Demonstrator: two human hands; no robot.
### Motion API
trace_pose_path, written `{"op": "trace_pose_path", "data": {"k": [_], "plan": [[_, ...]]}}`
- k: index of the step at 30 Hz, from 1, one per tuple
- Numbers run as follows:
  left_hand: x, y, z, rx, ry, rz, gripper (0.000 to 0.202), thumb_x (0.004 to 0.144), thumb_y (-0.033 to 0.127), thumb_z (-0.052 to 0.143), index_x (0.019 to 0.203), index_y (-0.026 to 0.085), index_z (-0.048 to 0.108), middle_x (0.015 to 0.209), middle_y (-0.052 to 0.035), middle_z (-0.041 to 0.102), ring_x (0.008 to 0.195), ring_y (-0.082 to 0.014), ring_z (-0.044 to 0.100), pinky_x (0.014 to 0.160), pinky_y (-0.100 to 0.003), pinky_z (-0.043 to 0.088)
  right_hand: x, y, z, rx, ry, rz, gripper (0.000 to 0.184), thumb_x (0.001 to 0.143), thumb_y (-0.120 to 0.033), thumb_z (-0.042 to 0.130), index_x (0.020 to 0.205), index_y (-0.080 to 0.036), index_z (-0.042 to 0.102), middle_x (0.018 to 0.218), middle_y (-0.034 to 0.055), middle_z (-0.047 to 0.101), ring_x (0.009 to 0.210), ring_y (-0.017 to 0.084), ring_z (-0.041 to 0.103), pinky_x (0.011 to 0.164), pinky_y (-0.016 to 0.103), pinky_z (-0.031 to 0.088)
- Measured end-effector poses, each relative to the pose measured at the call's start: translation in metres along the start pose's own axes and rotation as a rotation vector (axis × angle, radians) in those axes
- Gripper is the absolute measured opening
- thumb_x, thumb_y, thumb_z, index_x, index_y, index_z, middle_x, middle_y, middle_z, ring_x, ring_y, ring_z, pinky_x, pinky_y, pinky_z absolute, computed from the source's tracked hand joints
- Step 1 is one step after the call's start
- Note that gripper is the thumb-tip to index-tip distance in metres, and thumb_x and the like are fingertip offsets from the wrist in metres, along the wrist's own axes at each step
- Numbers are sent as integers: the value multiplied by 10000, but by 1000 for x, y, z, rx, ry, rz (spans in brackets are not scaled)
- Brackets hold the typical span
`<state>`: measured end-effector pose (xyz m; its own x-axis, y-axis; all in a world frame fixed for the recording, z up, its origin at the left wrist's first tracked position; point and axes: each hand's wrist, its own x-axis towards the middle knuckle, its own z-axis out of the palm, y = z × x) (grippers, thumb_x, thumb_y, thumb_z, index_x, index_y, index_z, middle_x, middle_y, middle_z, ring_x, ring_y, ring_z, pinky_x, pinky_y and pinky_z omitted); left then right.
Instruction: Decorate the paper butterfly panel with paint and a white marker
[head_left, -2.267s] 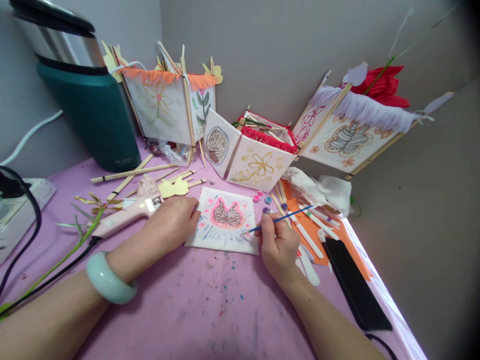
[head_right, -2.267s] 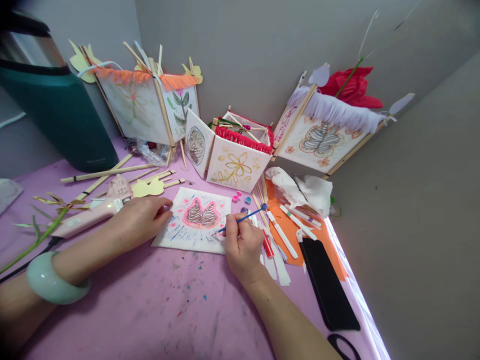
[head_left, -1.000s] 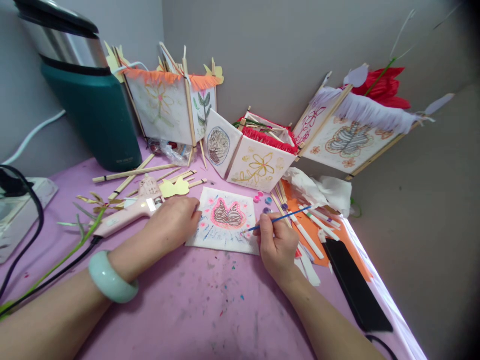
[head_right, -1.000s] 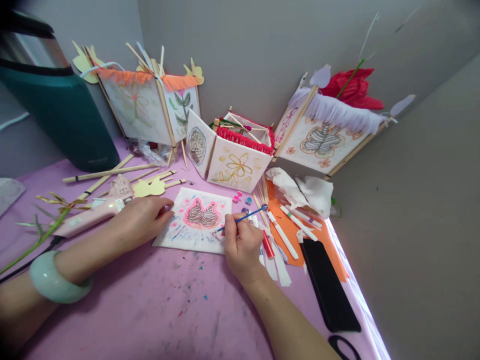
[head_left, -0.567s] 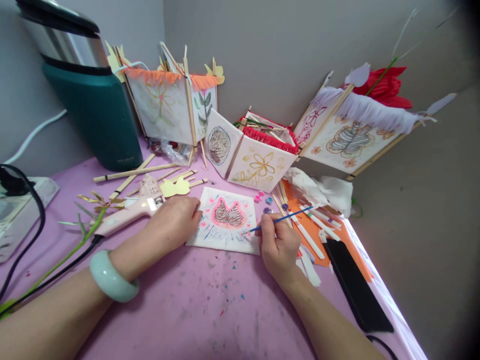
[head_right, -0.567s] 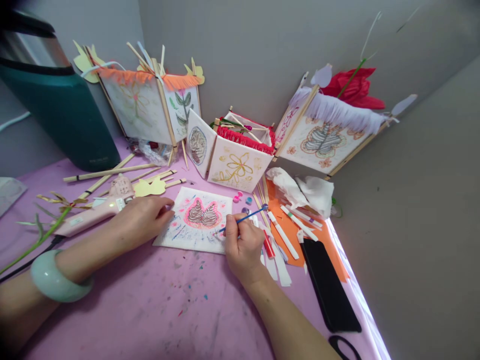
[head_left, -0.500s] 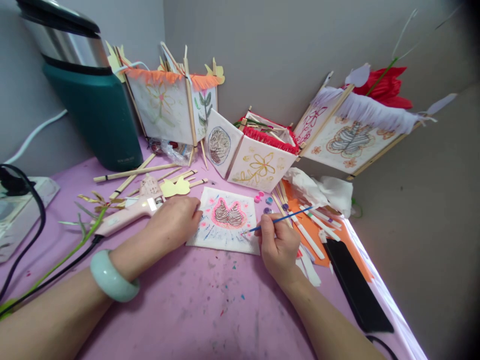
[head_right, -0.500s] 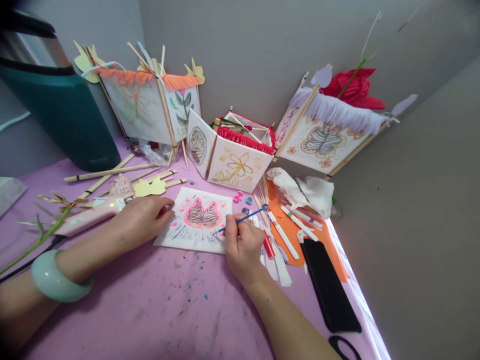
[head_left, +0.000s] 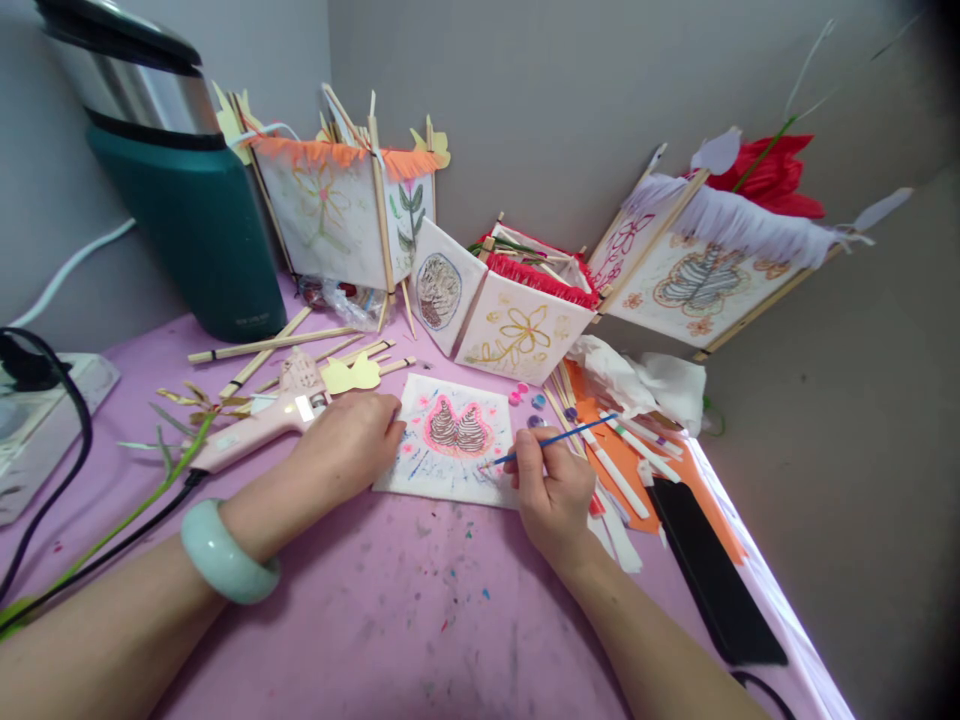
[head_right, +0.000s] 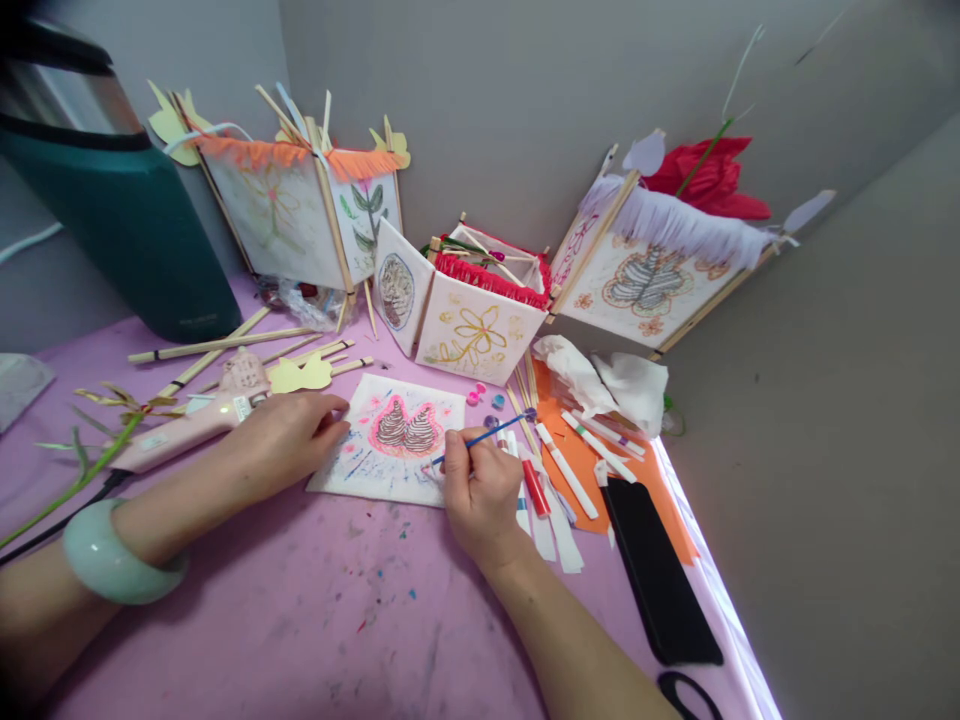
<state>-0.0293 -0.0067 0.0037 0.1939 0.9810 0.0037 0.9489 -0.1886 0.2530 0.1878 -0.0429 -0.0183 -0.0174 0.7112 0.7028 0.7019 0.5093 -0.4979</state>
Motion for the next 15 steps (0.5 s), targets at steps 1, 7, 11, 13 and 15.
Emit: {"op": "trace_pose_path", "data": {"k": [1, 7, 11, 13, 15], "plan": [[0, 0, 0, -1, 2, 1, 283, 854, 281, 398, 875, 170, 658, 857, -110, 694, 825, -255, 637, 702, -348, 432, 0, 0, 0, 4, -3, 1, 306, 925, -211, 475, 626, -181, 535, 563, 2, 619, 466, 99, 583, 467, 217, 423], [0, 1, 0, -6, -4, 2, 278, 852, 282, 396, 829, 171, 650, 849, -122, 693, 808, -270, 637, 684, -358, 426, -1, 3, -1, 19, -6, 2, 297, 927, -210, 471, 636, -184, 525, 576, 5, 615, 464, 98, 574, 469, 223, 416], [-1, 1, 0, -13, 4, 8, 280, 853, 276, 394, 834, 168, 652, 848, -125, 695, 805, -271, 636, 687, -362, 426, -1, 5, -1, -8, 12, 18, 288, 928, -226, 468, 649, -185, 529, 569, 1, 605, 462, 100, 561, 488, 230, 422], [-1, 1, 0, -19, 5, 9, 279, 851, 276, 399, 836, 168, 655, 840, -122, 695, 803, -271, 637, 690, -362, 428, 0, 5, -2, -9, 14, 28, 285, 928, -228, 464, 655, -184, 532, 569, 0, 604, 463, 100, 558, 493, 231, 423], [0, 1, 0, -26, 5, 7, 279, 849, 277, 404, 857, 167, 661, 845, -122, 697, 805, -272, 639, 693, -363, 430, 0, 4, -2, -9, 14, 32, 285, 929, -229, 464, 656, -183, 534, 570, 0, 605, 460, 99, 556, 494, 231, 423]]}}
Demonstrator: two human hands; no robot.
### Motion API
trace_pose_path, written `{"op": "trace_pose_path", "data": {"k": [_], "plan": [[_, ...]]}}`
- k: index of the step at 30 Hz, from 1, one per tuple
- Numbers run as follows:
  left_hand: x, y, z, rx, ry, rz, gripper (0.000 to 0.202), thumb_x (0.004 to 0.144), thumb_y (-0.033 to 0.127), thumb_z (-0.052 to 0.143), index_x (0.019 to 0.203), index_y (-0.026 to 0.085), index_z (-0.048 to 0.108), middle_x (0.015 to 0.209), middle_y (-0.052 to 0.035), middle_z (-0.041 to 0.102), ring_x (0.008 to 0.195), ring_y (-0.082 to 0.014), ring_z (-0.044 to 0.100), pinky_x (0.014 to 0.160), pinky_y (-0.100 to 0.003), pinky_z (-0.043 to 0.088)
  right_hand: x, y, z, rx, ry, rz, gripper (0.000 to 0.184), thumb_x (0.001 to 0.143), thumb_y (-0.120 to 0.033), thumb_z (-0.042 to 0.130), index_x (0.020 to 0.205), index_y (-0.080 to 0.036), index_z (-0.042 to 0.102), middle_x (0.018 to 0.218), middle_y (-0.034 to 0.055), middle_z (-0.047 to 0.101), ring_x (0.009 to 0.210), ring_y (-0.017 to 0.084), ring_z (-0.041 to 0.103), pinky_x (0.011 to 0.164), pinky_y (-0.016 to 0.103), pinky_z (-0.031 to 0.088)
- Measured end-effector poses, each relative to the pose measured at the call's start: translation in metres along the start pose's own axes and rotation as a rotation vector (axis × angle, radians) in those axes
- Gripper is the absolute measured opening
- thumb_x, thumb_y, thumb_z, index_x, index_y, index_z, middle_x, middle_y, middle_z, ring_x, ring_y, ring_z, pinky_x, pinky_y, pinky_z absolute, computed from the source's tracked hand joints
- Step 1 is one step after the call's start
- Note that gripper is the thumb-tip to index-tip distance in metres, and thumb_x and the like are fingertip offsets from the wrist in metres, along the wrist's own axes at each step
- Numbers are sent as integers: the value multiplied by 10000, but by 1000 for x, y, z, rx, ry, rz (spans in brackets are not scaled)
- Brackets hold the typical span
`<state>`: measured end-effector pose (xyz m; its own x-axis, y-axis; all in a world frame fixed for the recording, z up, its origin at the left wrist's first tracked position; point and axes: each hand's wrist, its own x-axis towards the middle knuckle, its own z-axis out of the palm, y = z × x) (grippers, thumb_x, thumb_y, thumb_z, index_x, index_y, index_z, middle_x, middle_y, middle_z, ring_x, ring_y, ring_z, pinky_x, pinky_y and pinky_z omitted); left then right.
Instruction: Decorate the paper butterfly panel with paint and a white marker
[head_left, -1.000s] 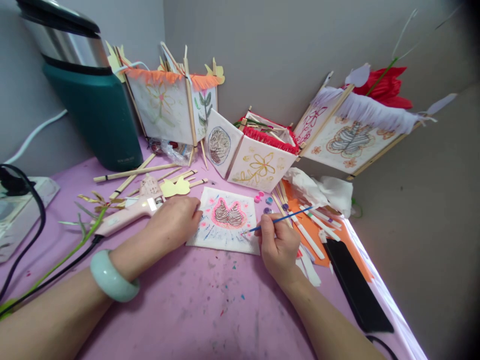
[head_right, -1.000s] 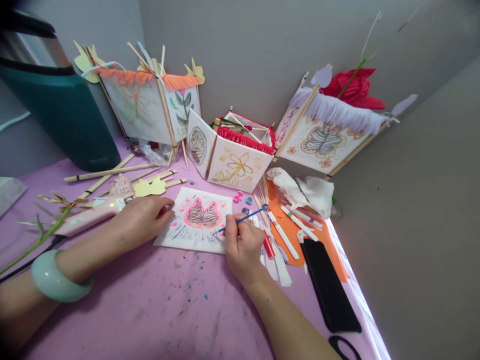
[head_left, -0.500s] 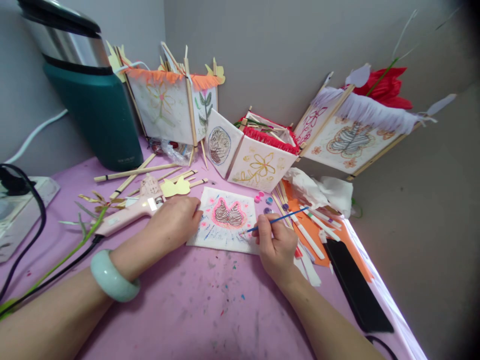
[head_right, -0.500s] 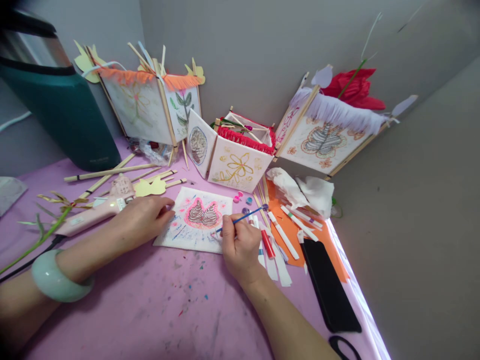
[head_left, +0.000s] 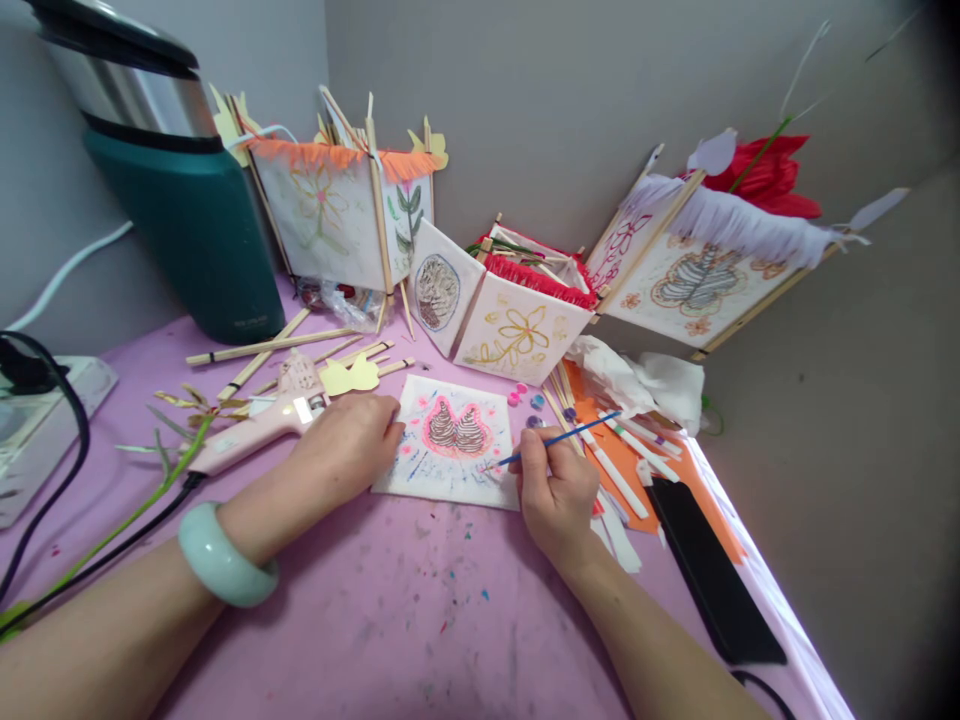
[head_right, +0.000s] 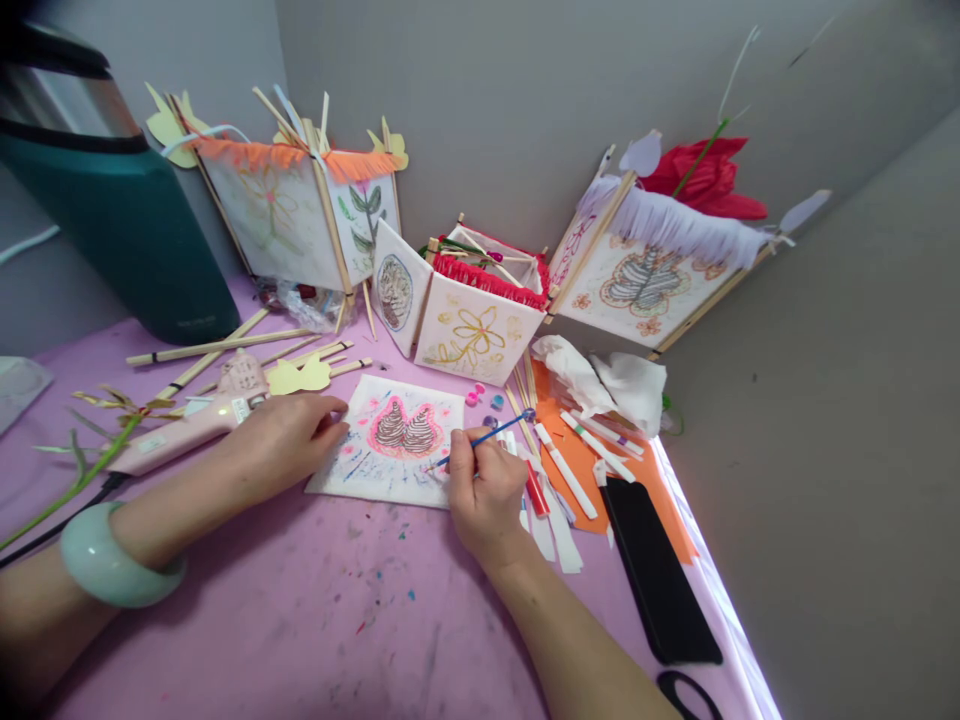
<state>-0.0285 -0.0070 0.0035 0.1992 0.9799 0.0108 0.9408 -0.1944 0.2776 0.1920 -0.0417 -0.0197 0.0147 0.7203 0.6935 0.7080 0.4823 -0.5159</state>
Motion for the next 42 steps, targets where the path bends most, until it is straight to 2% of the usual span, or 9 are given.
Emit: {"op": "trace_pose_path", "data": {"k": [12, 21, 32, 42], "plan": [[0, 0, 0, 0, 3, -6, 284, 853, 275, 401, 843, 167, 663, 843, -123, 696, 808, -274, 639, 699, -370, 436, 0, -4, 2, 34, -27, -54, 308, 922, -193, 472, 619, -177, 526, 555, -4, 598, 454, 92, 567, 456, 212, 404], [0, 0, 0, 24, 0, -11, 283, 850, 284, 394, 829, 172, 654, 847, -119, 693, 810, -275, 641, 698, -367, 437, -2, 2, 1, 36, -30, -33, 321, 926, -208, 462, 612, -181, 518, 573, 2, 592, 457, 93, 555, 476, 224, 404], [0, 0, -1, -2, 2, -7, 317, 856, 285, 394, 934, 156, 673, 891, -136, 696, 838, -278, 638, 726, -381, 449, -1, -2, 0, 19, -32, 0, 337, 935, -247, 451, 613, -185, 525, 579, 5, 603, 469, 102, 568, 483, 226, 416], [-1, 1, -1, 4, 4, -7, 293, 858, 289, 401, 880, 169, 667, 867, -119, 697, 804, -257, 626, 702, -363, 437, 0, 0, -1, 2, -12, 27, 310, 932, -254, 449, 640, -185, 526, 566, 3, 582, 466, 105, 540, 499, 238, 413]]}}
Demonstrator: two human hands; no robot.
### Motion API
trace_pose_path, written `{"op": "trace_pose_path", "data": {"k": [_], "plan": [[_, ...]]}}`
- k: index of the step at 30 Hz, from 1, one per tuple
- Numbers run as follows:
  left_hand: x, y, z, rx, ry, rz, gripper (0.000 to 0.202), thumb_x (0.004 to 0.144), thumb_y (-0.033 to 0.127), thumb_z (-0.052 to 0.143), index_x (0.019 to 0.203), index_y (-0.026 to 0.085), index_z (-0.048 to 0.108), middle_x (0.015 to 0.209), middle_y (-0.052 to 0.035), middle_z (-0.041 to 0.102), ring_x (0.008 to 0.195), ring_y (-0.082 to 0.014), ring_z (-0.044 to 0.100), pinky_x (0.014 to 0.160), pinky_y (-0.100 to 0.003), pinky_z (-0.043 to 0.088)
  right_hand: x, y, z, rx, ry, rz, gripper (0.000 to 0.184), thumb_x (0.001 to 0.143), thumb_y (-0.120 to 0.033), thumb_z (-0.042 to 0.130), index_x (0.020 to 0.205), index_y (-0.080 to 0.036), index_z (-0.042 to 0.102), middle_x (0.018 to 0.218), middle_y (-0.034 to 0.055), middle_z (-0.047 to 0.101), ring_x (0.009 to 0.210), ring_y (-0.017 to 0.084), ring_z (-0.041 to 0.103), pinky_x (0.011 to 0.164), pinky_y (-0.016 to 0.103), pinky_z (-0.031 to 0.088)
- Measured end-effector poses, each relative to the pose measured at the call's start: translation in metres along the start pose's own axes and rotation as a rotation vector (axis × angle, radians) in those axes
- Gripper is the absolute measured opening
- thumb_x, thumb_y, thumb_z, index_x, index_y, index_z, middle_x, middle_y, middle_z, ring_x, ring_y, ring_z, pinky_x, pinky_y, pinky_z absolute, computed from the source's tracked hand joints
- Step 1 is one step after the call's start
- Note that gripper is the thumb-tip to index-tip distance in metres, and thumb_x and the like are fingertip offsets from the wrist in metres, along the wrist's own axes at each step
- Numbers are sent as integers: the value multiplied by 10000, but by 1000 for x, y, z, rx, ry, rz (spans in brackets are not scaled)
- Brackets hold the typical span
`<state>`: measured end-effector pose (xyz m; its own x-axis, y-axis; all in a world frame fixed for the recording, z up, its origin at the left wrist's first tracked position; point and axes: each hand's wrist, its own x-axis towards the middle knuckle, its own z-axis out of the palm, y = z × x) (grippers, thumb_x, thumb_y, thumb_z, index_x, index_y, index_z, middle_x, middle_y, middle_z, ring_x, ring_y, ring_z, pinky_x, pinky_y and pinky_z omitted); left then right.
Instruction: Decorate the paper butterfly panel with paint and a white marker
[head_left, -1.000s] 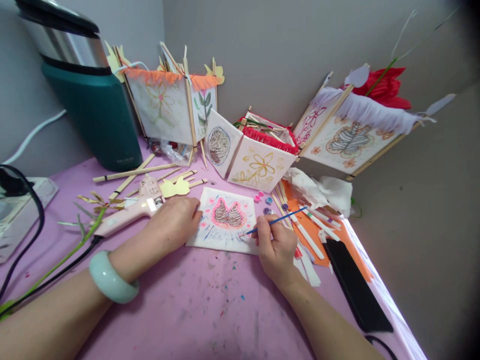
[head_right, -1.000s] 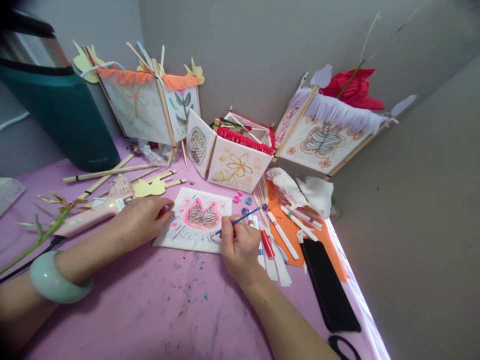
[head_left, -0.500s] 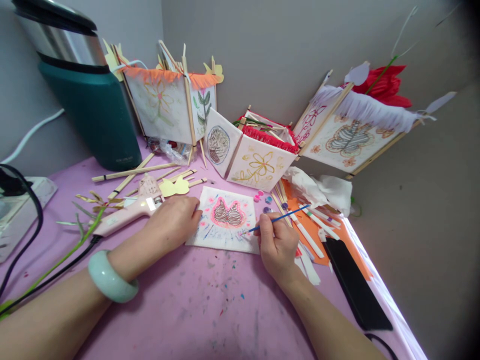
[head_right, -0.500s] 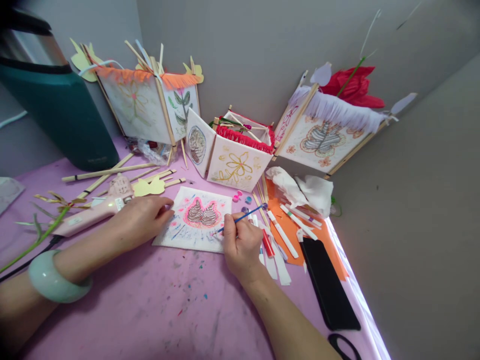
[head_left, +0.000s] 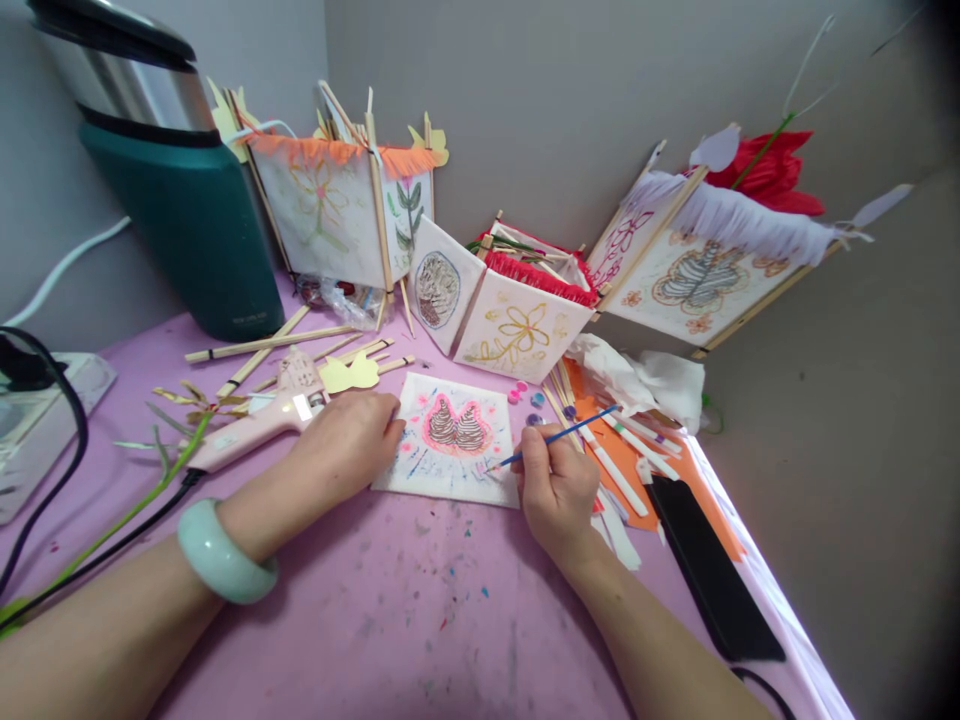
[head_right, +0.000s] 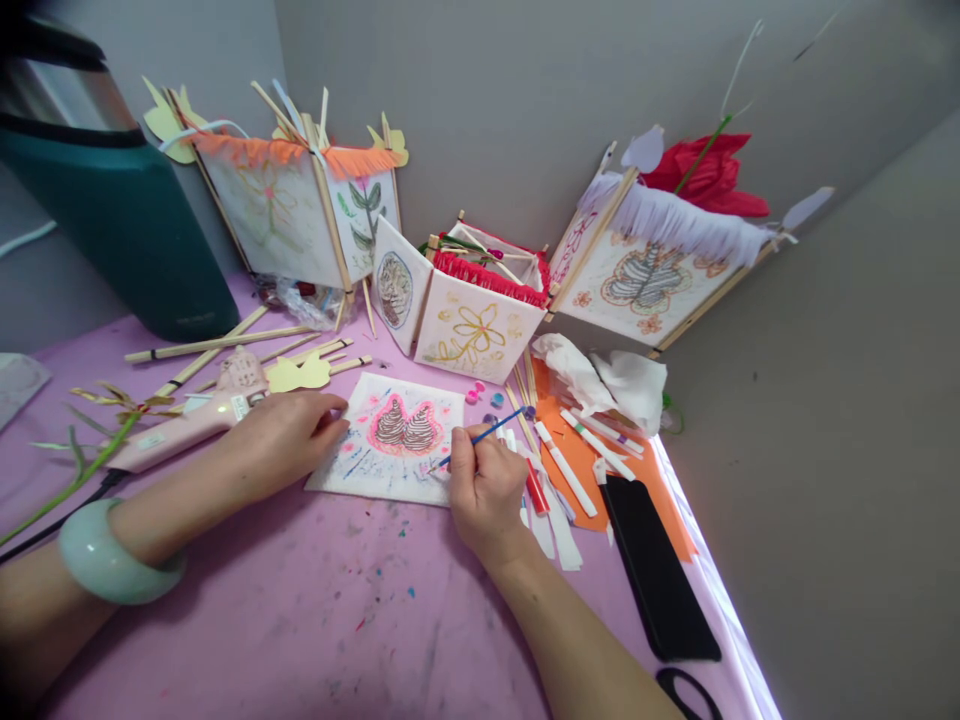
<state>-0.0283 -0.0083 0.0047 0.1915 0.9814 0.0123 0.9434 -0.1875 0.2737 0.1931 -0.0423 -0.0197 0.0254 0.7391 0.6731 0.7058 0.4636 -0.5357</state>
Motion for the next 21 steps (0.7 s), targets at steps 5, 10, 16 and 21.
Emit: {"op": "trace_pose_path", "data": {"k": [5, 10, 16, 21], "plan": [[0, 1, -1, 4, -7, 4, 288, 860, 290, 398, 844, 168, 659, 840, -117, 687, 799, -265, 628, 694, -365, 434, 1, 1, 1, -2, 13, -53, 311, 929, -229, 455, 630, -181, 526, 582, 5, 586, 485, 107, 549, 523, 245, 417], [1, -1, 1, -6, 8, 1, 287, 857, 290, 410, 911, 170, 666, 864, -115, 688, 821, -256, 629, 715, -360, 434, 1, -2, 0, 0, -6, -51, 310, 927, -226, 452, 630, -181, 528, 573, 5, 589, 477, 104, 550, 512, 243, 418], [0, 0, -1, 8, -2, 17, 272, 855, 289, 405, 785, 180, 644, 789, -108, 675, 760, -248, 622, 673, -352, 424, 5, 5, -3, -28, 72, 3, 268, 925, -253, 468, 684, -180, 561, 579, 2, 614, 482, 115, 573, 498, 244, 430], [0, 0, 0, 10, 16, 23, 262, 847, 286, 401, 781, 184, 633, 803, -114, 683, 770, -256, 626, 676, -360, 426, 24, 18, -12, -73, 107, 62, 255, 932, -324, 465, 786, -169, 605, 636, 20, 660, 535, 133, 612, 541, 255, 461]]}}
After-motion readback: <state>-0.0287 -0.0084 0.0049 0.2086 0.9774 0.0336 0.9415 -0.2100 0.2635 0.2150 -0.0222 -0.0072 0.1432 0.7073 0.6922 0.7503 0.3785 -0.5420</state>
